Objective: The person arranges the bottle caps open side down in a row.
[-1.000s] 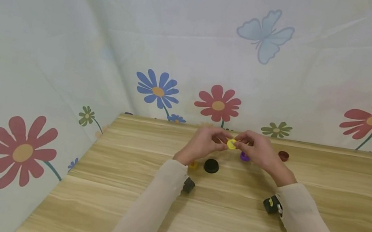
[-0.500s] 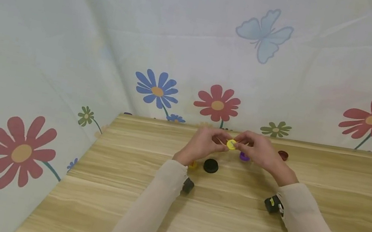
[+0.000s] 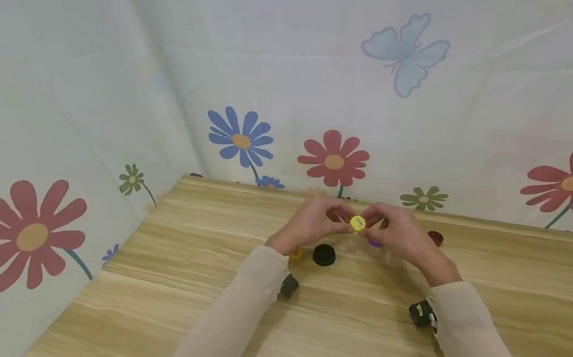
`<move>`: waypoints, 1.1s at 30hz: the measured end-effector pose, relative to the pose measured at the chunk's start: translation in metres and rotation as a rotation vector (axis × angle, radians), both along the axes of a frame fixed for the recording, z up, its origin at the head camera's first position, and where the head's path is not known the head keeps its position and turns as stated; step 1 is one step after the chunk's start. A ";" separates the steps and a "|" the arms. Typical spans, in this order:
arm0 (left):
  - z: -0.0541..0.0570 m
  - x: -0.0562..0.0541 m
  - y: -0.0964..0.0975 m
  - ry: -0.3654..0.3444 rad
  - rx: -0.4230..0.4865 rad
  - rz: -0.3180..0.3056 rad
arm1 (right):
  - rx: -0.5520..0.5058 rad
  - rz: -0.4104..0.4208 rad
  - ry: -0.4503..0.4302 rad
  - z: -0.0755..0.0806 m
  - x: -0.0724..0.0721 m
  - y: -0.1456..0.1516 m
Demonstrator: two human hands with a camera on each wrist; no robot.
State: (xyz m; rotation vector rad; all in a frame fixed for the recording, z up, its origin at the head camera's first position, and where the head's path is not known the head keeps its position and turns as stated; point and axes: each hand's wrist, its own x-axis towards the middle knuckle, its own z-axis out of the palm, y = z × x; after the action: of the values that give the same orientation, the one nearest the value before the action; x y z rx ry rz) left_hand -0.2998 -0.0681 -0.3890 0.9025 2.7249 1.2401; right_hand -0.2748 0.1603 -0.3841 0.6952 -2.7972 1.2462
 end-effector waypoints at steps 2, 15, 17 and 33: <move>0.000 0.001 0.000 -0.012 0.001 0.000 | 0.005 0.000 -0.005 0.001 0.001 0.000; 0.002 0.005 0.002 -0.043 -0.038 -0.040 | 0.019 0.041 -0.037 0.002 0.002 0.000; 0.002 0.006 0.002 -0.058 -0.061 -0.047 | 0.041 0.049 -0.045 0.002 0.003 0.000; -0.001 0.005 0.002 -0.104 -0.127 -0.141 | 0.072 0.158 -0.109 -0.005 0.003 0.001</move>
State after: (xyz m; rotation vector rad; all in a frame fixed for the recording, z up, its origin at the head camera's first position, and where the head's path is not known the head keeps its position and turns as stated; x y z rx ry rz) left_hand -0.2949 -0.0657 -0.3898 0.9678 2.5756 1.0463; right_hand -0.2723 0.1610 -0.3891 0.8953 -2.9389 1.2474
